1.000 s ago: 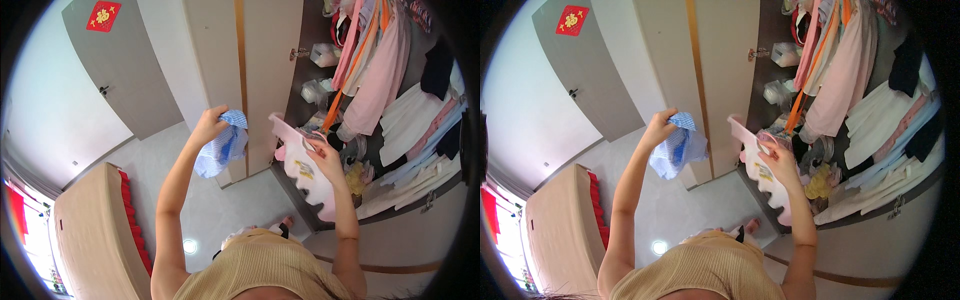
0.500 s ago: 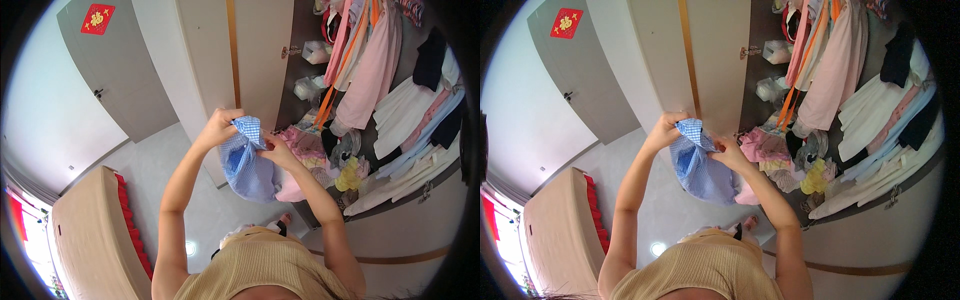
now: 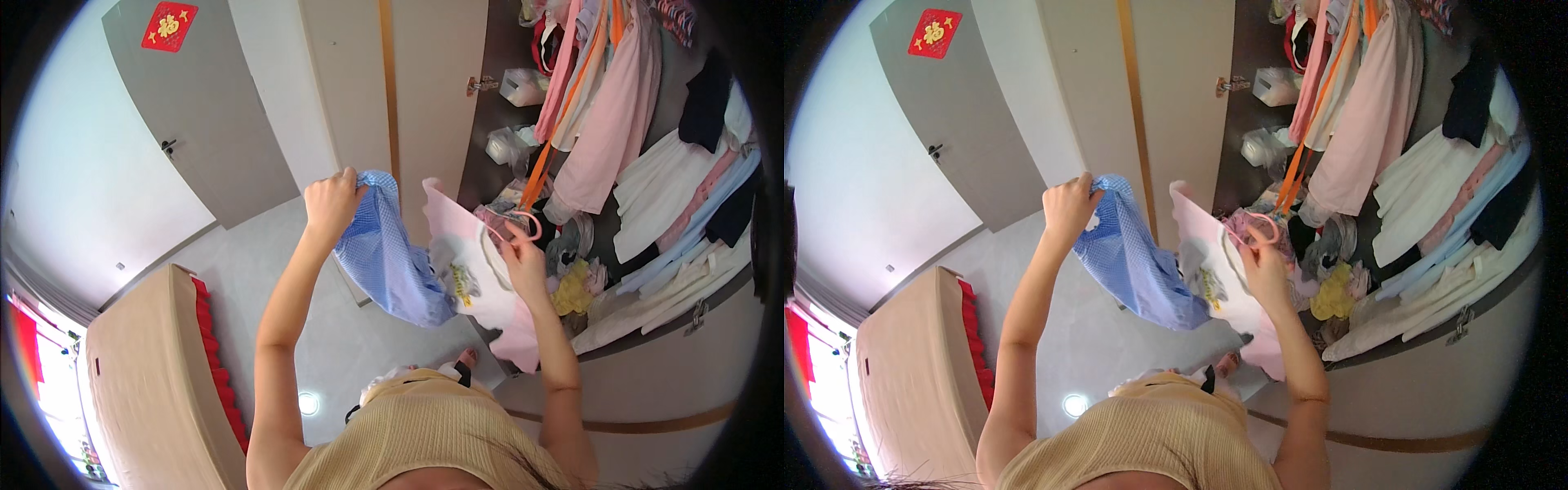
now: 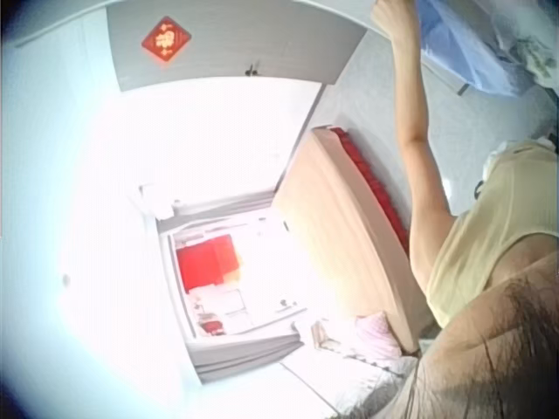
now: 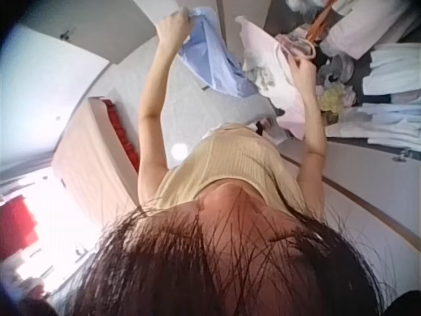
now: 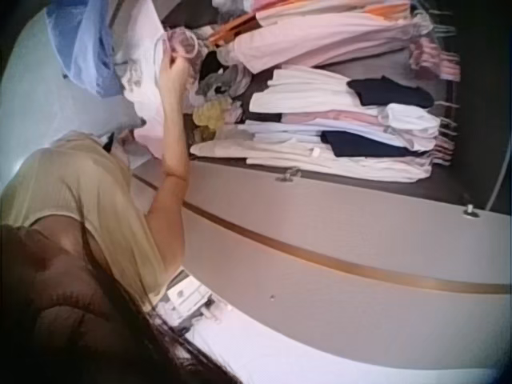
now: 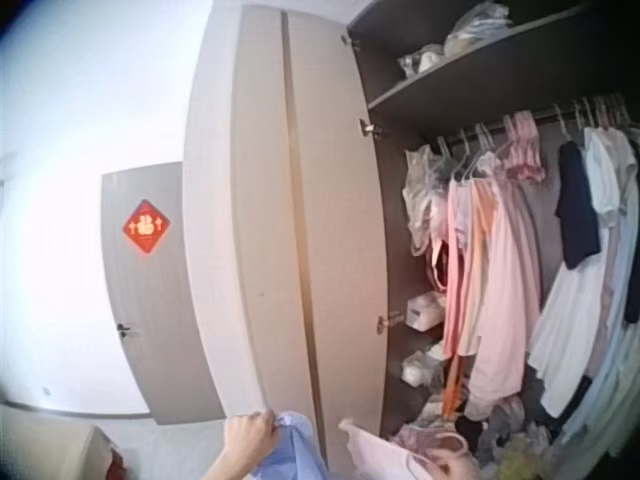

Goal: The person hangs various children's clothing items on hangers and places them into a wardrobe. They handle shirts, pants, and dresses one by one, placing each on a hanger and then hanging it on the wardrobe rod.

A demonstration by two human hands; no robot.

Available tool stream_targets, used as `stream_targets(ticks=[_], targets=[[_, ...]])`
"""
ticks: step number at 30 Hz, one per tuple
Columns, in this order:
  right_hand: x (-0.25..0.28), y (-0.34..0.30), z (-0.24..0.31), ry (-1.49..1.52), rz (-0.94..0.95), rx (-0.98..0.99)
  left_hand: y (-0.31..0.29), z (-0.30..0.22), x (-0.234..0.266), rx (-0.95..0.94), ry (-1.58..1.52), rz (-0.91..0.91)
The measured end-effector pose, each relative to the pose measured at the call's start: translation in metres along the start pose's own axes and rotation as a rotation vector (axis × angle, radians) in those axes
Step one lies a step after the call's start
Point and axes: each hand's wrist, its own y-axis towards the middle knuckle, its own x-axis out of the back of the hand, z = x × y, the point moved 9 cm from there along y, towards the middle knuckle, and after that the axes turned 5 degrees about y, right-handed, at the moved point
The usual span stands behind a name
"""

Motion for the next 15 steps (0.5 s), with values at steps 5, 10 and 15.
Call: stream_targets(ticks=[5, 10, 15], targets=[[0.047, -0.029, 0.000, 0.035, 0.185, -0.136, 0.005, 0.000, -0.029, -0.019, -0.032, 0.090], [0.049, -0.053, 0.016, 0.127, 0.353, -0.251, 0.008, -0.019, -0.041, -0.029, -0.072, 0.115], [0.010, -0.045, 0.048, 0.179, 0.476, -0.199, 0.007, -0.038, -0.041, -0.006, -0.076, 0.076]])
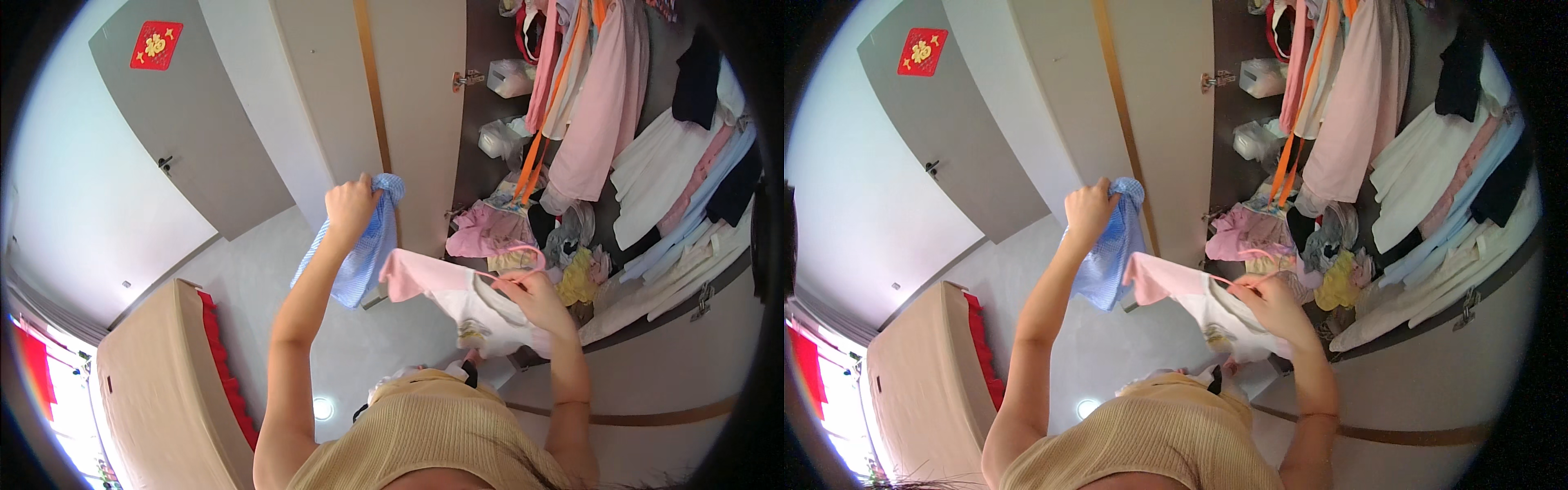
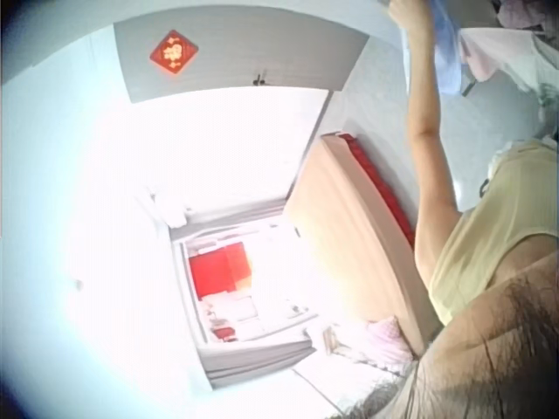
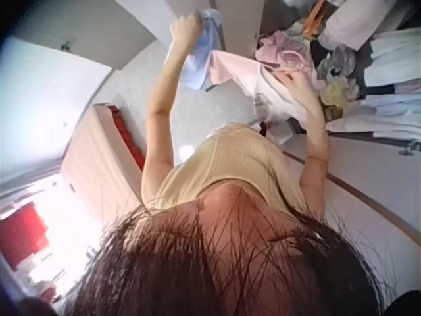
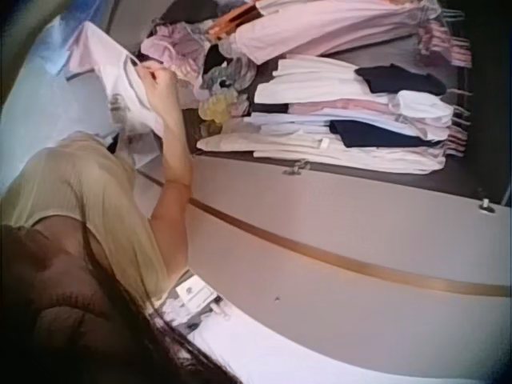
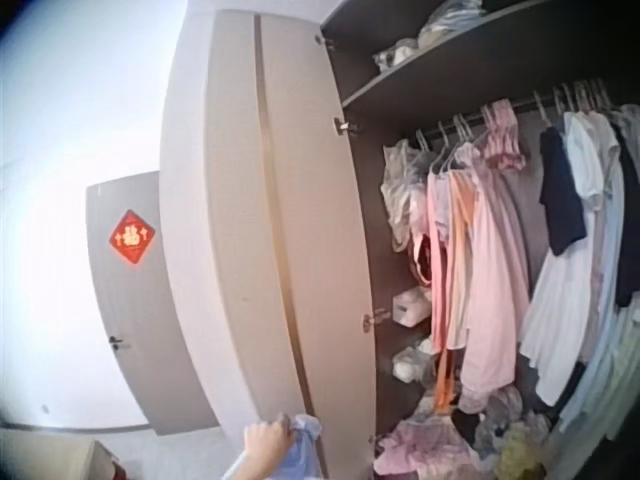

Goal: The person hangs various children's clothing items on hangers and places them into a wardrobe. They handle shirts, pants, and dresses one by one, placing each on a hanger and then hanging it on the wardrobe rod.

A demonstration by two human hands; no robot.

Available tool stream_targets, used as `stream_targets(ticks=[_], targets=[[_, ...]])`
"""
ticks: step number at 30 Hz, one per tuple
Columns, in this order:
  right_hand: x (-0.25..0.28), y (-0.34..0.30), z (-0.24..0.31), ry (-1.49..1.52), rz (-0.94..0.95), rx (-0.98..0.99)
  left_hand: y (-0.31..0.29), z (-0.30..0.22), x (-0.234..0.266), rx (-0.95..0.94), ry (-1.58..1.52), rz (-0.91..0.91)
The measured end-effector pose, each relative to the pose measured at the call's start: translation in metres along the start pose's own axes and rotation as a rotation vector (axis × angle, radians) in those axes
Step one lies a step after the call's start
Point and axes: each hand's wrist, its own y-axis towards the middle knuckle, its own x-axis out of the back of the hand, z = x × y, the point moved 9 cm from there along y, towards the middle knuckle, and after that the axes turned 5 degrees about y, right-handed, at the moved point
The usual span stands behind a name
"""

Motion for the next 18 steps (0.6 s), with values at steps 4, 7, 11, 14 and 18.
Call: stream_targets(ticks=[4, 7, 11, 14, 18], targets=[[-0.028, 0.028, -0.020, 0.146, -0.090, 0.056, -0.008, -0.017, -0.005, -0.018, -0.017, 0.012], [-0.052, 0.053, -0.042, 0.240, -0.170, 0.080, -0.023, -0.026, 0.003, -0.043, -0.069, -0.045], [-0.073, 0.073, -0.026, 0.267, -0.243, 0.122, -0.040, -0.048, 0.023, -0.094, -0.214, -0.125], [-0.075, 0.079, -0.016, 0.278, -0.288, 0.157, -0.051, -0.053, 0.030, -0.090, -0.333, -0.107], [-0.057, 0.072, -0.005, 0.235, -0.322, 0.215, -0.067, -0.043, 0.004, -0.028, -0.151, 0.392]])
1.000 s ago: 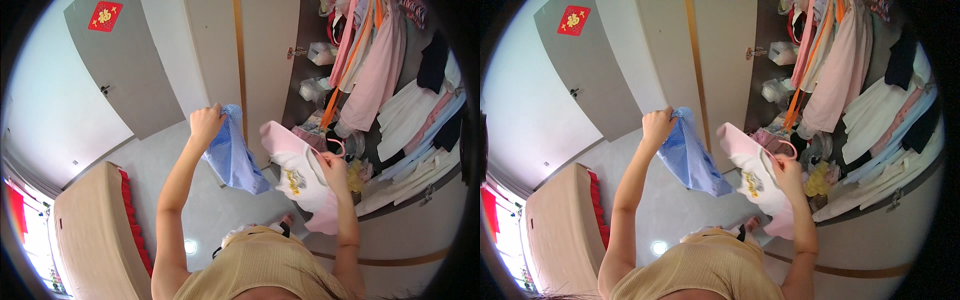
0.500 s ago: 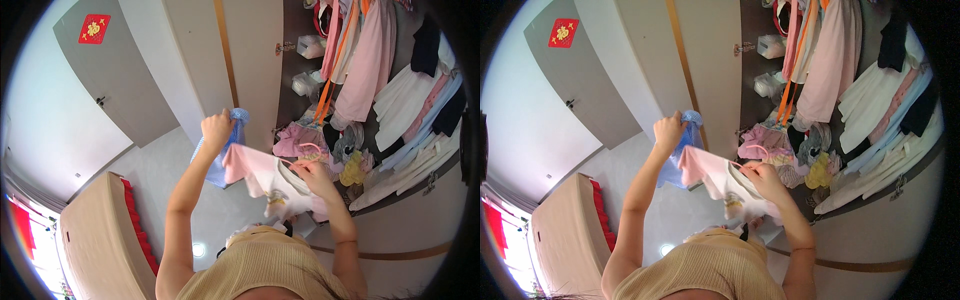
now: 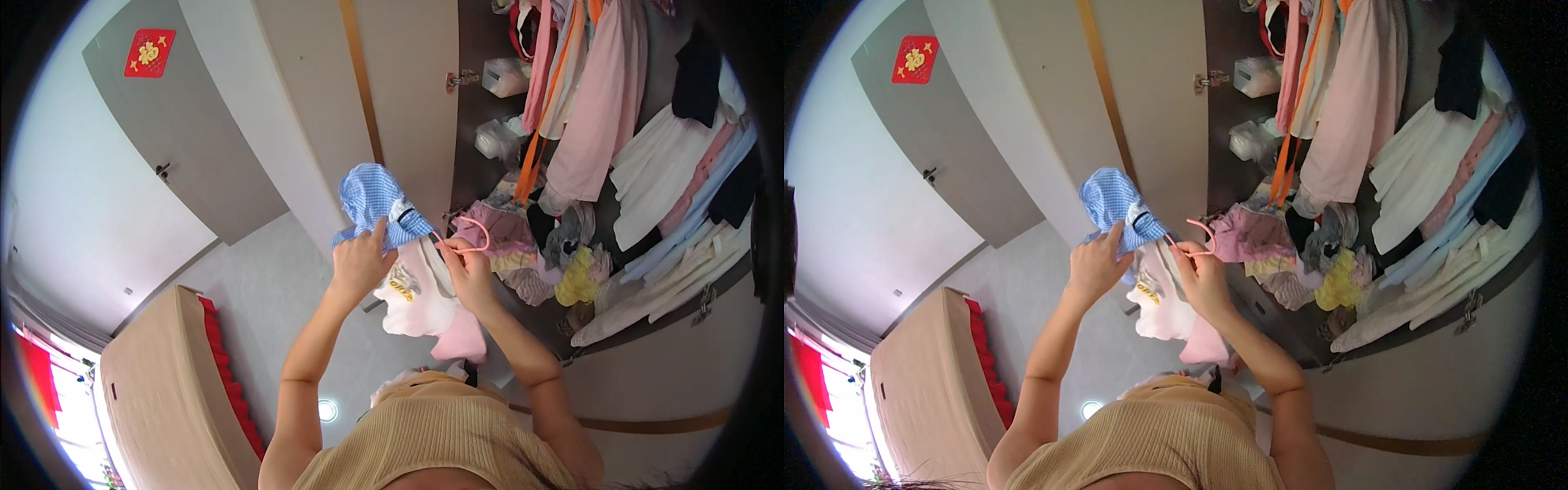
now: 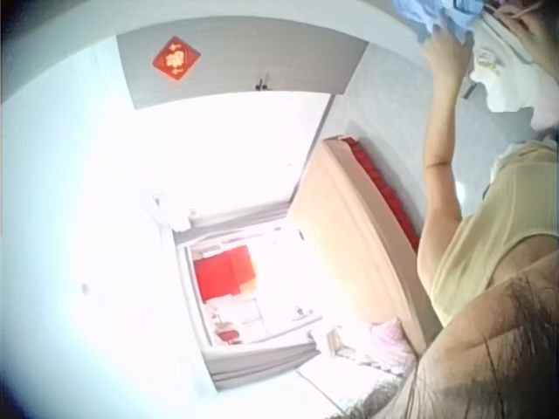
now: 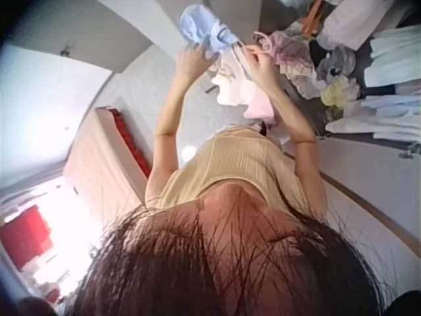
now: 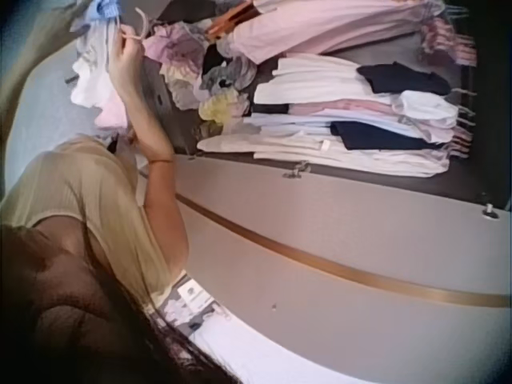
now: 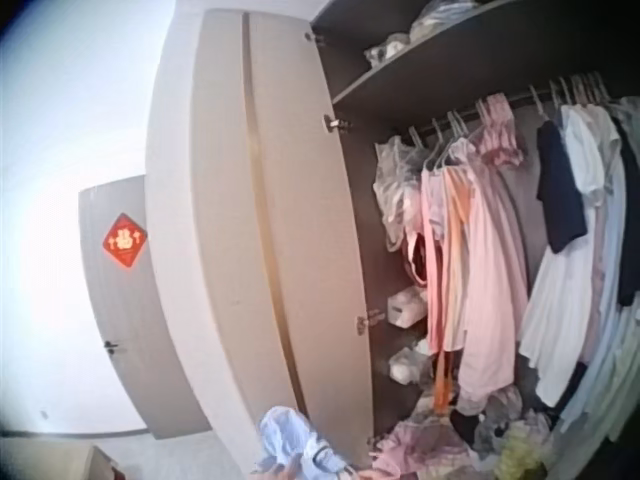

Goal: The person hangs various children's clothing items on hangers and places them into a wardrobe. They handle shirts, pants, and dresses one by one, placing each on a hanger and then hanging it on the wardrobe rod.

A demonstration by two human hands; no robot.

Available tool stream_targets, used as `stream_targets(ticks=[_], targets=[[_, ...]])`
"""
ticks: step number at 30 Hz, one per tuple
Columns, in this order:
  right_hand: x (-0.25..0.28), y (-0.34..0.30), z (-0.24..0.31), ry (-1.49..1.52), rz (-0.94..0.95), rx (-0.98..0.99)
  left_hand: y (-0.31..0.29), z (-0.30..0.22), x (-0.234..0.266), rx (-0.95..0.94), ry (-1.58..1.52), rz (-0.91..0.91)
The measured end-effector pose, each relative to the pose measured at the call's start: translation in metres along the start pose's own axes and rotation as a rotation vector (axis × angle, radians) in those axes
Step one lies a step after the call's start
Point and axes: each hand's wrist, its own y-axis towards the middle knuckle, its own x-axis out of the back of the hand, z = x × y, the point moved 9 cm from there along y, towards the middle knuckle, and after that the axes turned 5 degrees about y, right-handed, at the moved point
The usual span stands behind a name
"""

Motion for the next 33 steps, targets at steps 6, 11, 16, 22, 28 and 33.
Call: stream_targets(ticks=[6, 11, 16, 22, 28, 33], targets=[[0.000, -0.002, 0.007, 0.037, 0.065, 0.003, -0.007, -0.069, 0.062, -0.542, -0.068, -0.459], [0.004, 0.002, 0.018, 0.301, 0.222, -0.020, 0.016, -0.073, 0.029, -0.771, -0.291, -0.424], [0.031, 0.026, -0.025, -0.030, 0.283, 0.005, 0.016, -0.081, 0.030, -0.930, -0.347, -0.489], [-0.016, 0.024, -0.060, -0.101, 0.409, -0.128, 0.021, -0.081, 0.029, -0.915, -0.359, -0.504], [-0.049, 0.024, -0.076, -0.146, 0.417, 0.095, 0.013, -0.077, 0.041, -0.922, -0.326, -0.541], [-0.039, 0.034, -0.080, -0.080, 0.387, 0.049, 0.005, -0.052, 0.062, -0.824, -0.165, -0.688]])
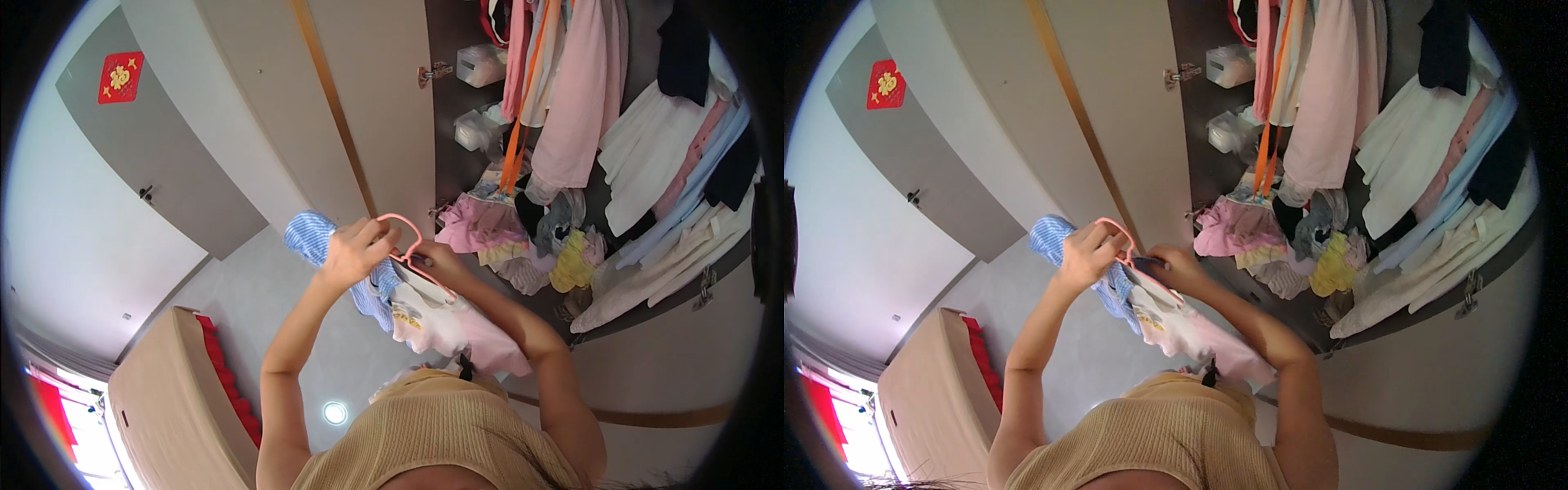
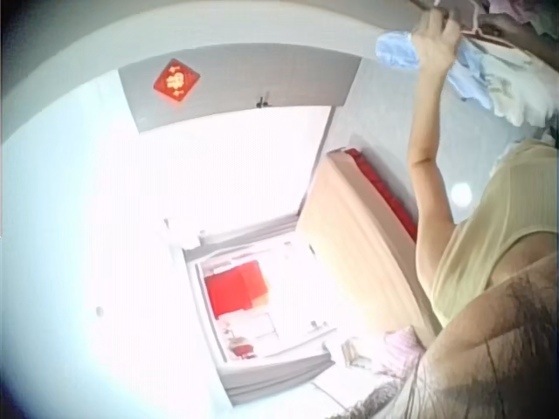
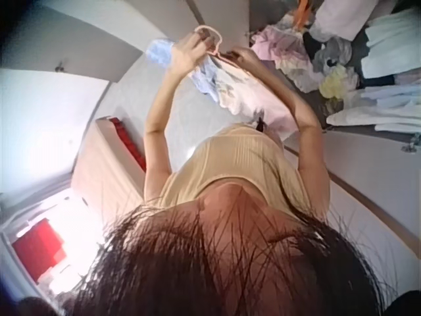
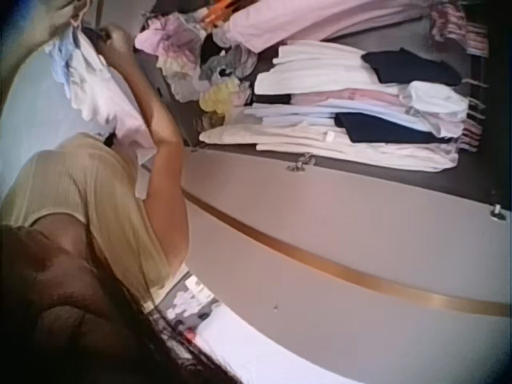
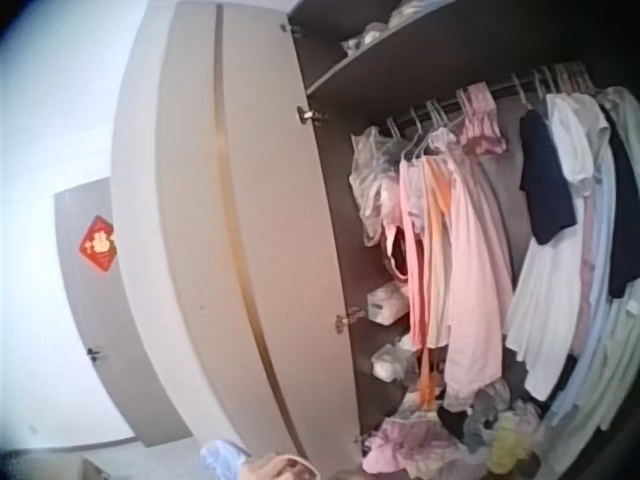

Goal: The person hangs various children's clothing items on hangers and places them into a wardrobe. They handle shirts, pants, and dresses one by one, placing each on a hanger and then hanging it on the wardrobe rod.

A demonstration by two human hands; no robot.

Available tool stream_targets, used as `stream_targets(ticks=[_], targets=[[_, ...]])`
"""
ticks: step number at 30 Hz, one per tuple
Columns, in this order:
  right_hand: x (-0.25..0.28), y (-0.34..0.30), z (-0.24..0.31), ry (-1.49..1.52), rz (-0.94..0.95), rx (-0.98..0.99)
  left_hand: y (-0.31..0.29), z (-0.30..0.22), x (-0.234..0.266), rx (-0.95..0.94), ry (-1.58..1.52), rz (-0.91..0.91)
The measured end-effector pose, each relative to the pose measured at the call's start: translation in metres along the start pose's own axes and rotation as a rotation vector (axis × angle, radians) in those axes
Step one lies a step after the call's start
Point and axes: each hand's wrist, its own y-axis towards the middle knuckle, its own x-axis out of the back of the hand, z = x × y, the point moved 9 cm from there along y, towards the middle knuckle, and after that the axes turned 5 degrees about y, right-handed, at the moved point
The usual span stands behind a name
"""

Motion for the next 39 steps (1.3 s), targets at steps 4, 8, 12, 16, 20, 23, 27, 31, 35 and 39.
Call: stream_targets(ticks=[4, 8, 12, 16, 20, 23, 27, 31, 35, 39], targets=[[0.007, -0.010, -0.024, -0.049, 0.116, 0.123, -0.003, 0.014, 0.015, 0.044, 0.039, -0.013], [0.016, -0.017, -0.033, 0.029, 0.169, -0.035, -0.012, 0.020, 0.018, 0.046, 0.096, 0.028], [0.040, -0.027, -0.036, -0.128, 0.211, -0.218, -0.028, 0.033, 0.011, 0.113, 0.088, 0.114], [0.108, -0.028, -0.006, -0.369, -0.131, 0.087, -0.042, 0.047, -0.001, 0.213, 0.090, 0.228], [0.152, -0.030, 0.013, -0.297, -0.431, 0.051, -0.041, 0.042, -0.007, 0.243, 0.081, 0.295], [0.152, -0.037, 0.059, -0.511, -0.541, 0.311, -0.042, 0.049, -0.006, 0.298, 0.145, 0.263], [0.128, -0.056, 0.088, -0.970, -0.395, 0.638, -0.041, 0.066, 0.001, 0.364, 0.210, 0.213], [0.122, -0.063, 0.075, -0.963, -0.303, 0.607, -0.039, 0.066, 0.004, 0.353, 0.223, 0.178], [0.119, -0.051, 0.063, -0.994, -0.246, 0.469, -0.040, 0.071, 0.003, 0.511, 0.337, 0.128], [0.134, -0.038, 0.040, -0.956, -0.404, 0.312, -0.039, 0.071, 0.006, 0.627, 0.474, 0.092]])
